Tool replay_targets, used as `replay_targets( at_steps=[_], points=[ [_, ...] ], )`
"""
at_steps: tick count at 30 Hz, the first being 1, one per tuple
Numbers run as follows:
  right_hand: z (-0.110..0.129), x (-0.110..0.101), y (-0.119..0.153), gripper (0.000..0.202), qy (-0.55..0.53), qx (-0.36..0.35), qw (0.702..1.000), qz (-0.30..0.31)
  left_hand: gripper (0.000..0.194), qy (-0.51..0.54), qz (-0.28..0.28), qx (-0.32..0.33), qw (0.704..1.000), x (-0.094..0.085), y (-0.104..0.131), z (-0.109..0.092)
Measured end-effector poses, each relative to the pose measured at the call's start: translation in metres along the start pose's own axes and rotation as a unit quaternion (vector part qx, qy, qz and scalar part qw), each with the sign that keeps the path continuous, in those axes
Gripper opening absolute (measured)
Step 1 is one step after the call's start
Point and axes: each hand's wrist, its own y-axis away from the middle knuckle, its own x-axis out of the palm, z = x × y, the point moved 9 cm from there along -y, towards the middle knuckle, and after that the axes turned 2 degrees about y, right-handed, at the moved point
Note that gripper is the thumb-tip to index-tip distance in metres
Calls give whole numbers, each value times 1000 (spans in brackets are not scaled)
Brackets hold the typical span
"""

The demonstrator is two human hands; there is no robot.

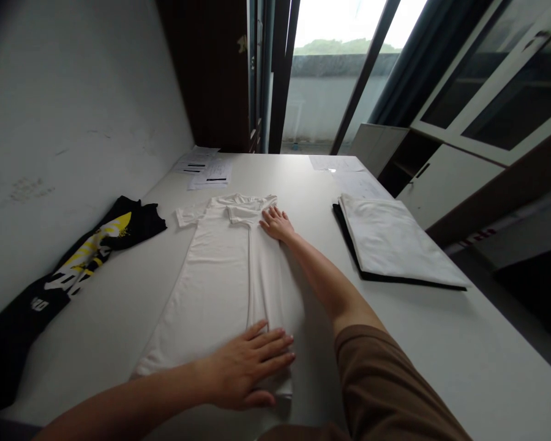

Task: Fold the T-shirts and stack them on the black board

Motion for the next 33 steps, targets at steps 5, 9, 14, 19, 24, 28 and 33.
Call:
replay_targets(
  at_steps=[5,9,14,19,24,28,33],
  points=[
    [12,-8,33,72,-27,-28,998,-42,78,-42,-14,-92,995,3,10,30],
    [28,2,62,76,-10,-73,997,9,77,-59,-6,-96,994,11,15,32],
    [32,3,73,78,14,-68,997,33,71,-54,8,-89,995,15,24,25],
    [30,3,69,81,20,-66,997,46,71,-17,36,-51,998,8,47,21],
    [31,0,68,76,23,-61,997,46,63,-54,7,-119,991,-7,86,49],
    [50,-16,59,63,27,-61,998,2,60,-149,-99,-280,943,-19,148,96],
    [102,-20,32,62,0,-118,993,-27,61,-241,-180,-400,866,-15,221,107]
  ],
)
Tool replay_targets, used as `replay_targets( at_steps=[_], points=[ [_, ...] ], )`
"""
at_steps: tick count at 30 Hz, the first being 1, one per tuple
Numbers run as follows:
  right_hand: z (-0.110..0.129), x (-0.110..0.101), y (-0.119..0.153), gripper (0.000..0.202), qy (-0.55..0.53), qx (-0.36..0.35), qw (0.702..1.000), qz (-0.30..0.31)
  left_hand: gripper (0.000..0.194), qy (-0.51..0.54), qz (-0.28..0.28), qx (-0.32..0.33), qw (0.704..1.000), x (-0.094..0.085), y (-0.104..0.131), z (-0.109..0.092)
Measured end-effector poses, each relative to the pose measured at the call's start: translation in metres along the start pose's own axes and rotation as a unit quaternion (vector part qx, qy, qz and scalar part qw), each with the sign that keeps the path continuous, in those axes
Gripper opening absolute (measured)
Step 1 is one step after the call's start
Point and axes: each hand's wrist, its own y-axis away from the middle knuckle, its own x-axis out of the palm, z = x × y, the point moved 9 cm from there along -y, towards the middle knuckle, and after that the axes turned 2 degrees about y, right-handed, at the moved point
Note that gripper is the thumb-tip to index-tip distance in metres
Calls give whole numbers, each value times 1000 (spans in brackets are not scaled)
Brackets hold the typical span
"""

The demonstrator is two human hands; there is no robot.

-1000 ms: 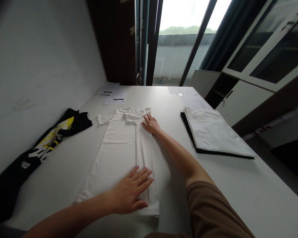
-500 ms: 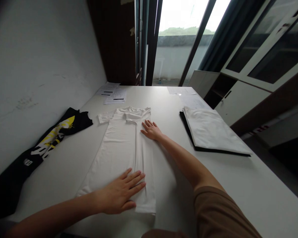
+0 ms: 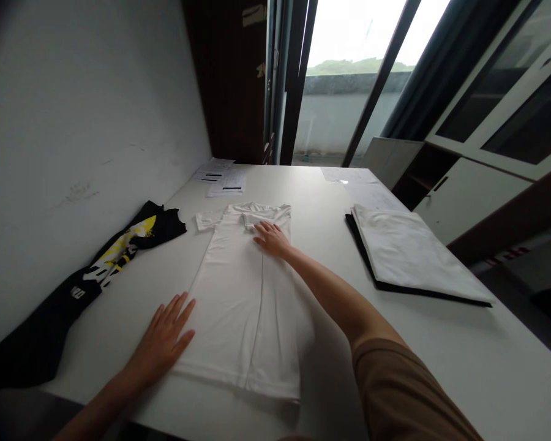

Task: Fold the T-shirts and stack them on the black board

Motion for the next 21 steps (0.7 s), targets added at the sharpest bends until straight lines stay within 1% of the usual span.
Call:
replay_targets(
  at_steps=[2,4,7,10,14,16,19,21],
  points=[
    [11,9,-15,63,0,-7,1000,21,65,-17,2,-3,1000,-1,16,3],
    [15,18,-28,61,5,0,999,39,68,-25,6,2,1000,-4,28,0],
    [16,19,-46,56,7,22,1000,21,70,-22,6,5,1000,-9,35,-3],
    [17,14,-61,53,0,43,999,-13,69,-16,5,1,1000,-12,36,-2],
    [21,15,-78,49,-10,58,998,-13,67,-11,5,-6,1000,-12,34,-2],
    [19,16,-86,47,-17,95,995,-7,67,-8,2,-11,1000,-12,32,-3],
    [12,14,-98,50,-30,172,985,-2,66,1,-7,-5,1000,-13,26,-10],
    [10,11,-107,51,-26,202,979,-6,66,8,-11,5,1000,-13,21,-14]
  ],
)
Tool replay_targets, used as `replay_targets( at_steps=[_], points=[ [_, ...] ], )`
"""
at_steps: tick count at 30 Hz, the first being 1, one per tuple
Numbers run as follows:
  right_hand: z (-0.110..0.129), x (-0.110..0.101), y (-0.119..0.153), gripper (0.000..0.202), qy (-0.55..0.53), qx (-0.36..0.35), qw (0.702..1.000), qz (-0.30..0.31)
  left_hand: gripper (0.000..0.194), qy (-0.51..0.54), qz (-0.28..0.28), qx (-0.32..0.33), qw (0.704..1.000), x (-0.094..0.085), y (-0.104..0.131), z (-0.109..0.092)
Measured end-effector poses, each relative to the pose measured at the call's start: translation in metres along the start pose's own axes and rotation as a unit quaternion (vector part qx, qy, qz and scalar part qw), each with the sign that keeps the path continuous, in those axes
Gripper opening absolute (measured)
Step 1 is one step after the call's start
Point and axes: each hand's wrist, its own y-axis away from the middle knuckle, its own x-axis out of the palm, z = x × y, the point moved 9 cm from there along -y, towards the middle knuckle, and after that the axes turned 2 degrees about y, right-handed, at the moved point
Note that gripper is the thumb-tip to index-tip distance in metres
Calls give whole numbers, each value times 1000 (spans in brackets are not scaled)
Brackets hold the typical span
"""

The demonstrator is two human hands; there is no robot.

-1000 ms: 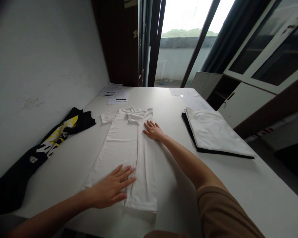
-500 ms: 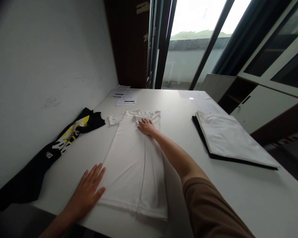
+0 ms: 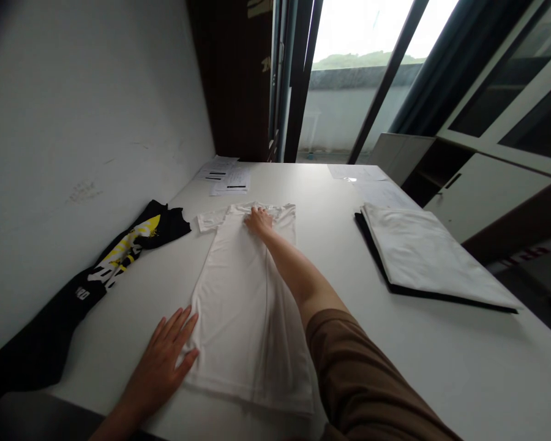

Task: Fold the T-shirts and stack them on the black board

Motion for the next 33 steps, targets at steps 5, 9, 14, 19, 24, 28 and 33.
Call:
replay_targets(
  at_steps=[5,9,14,19,24,28,33],
  points=[
    [1,-5,-21,46,3,40,999,-6,66,3,-10,6,1000,-1,-6,-2],
    [1,0,-31,37,8,47,999,12,66,0,-12,6,1000,0,-5,-1],
    [4,-2,-32,36,-24,31,999,-2,66,-7,-13,9,1000,5,-2,0],
    [-7,-12,-26,42,-63,49,994,-73,66,-12,-14,7,1000,5,-2,0],
    [-9,0,-31,46,-59,-20,997,-35,64,-2,-20,4,1000,2,-3,0],
    [-45,-3,-39,44,-48,0,997,-57,64,-2,-14,-1,1000,5,-3,1],
    [-80,0,-41,47,-1,-46,998,-43,65,-5,-2,-6,1000,9,-3,2]
  ],
)
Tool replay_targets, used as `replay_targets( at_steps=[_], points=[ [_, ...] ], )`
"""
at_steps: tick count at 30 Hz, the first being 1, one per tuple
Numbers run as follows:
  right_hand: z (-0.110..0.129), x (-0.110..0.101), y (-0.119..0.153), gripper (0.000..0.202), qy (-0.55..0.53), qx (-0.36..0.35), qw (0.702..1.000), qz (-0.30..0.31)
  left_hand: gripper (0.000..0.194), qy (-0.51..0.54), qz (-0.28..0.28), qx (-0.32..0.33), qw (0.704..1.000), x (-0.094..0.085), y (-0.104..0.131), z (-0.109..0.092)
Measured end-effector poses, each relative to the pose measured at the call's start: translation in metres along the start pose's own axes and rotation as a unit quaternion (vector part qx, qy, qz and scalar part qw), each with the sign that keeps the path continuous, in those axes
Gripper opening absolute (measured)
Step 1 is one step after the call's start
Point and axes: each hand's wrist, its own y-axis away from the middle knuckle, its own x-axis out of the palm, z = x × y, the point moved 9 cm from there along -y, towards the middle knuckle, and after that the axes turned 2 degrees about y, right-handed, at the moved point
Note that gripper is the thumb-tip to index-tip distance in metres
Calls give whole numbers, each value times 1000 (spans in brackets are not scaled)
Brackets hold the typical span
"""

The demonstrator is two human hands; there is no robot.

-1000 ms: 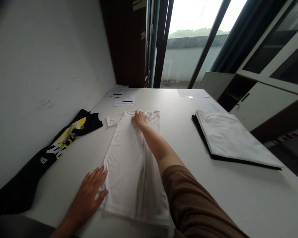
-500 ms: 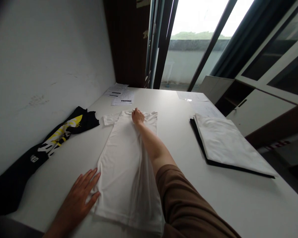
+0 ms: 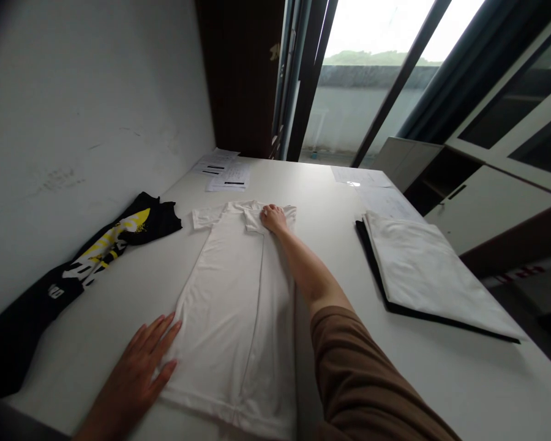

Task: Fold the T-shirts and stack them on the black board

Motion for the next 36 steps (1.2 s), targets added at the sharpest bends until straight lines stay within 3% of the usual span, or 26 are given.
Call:
replay_targets(
  at_steps=[4,10,15,18,21,25,29,32,36],
  points=[
    [-20,8,4,61,30,13,999,3,64,1,-6,2,1000,-2,-1,0],
    [-32,35,3,78,40,-3,995,95,68,-4,13,-6,1000,0,0,-1],
    [-35,32,-3,76,45,15,991,128,72,-21,1,-15,1000,-2,3,-8],
    [-22,23,-3,72,61,27,990,125,70,-13,-1,-22,1000,-4,5,-9],
    [22,8,-2,55,60,-15,996,62,59,18,-38,-68,997,-13,7,0],
    [119,13,2,41,-17,-125,990,59,31,66,-98,-161,980,-30,15,18],
    [210,21,0,43,-68,-173,982,40,19,85,-86,-177,977,-34,15,17],
    [251,39,1,53,-67,-129,988,60,20,97,-78,-173,977,-34,14,14],
    [278,53,7,53,-46,-84,995,36,24,134,-67,-161,975,-31,15,14]
  ],
)
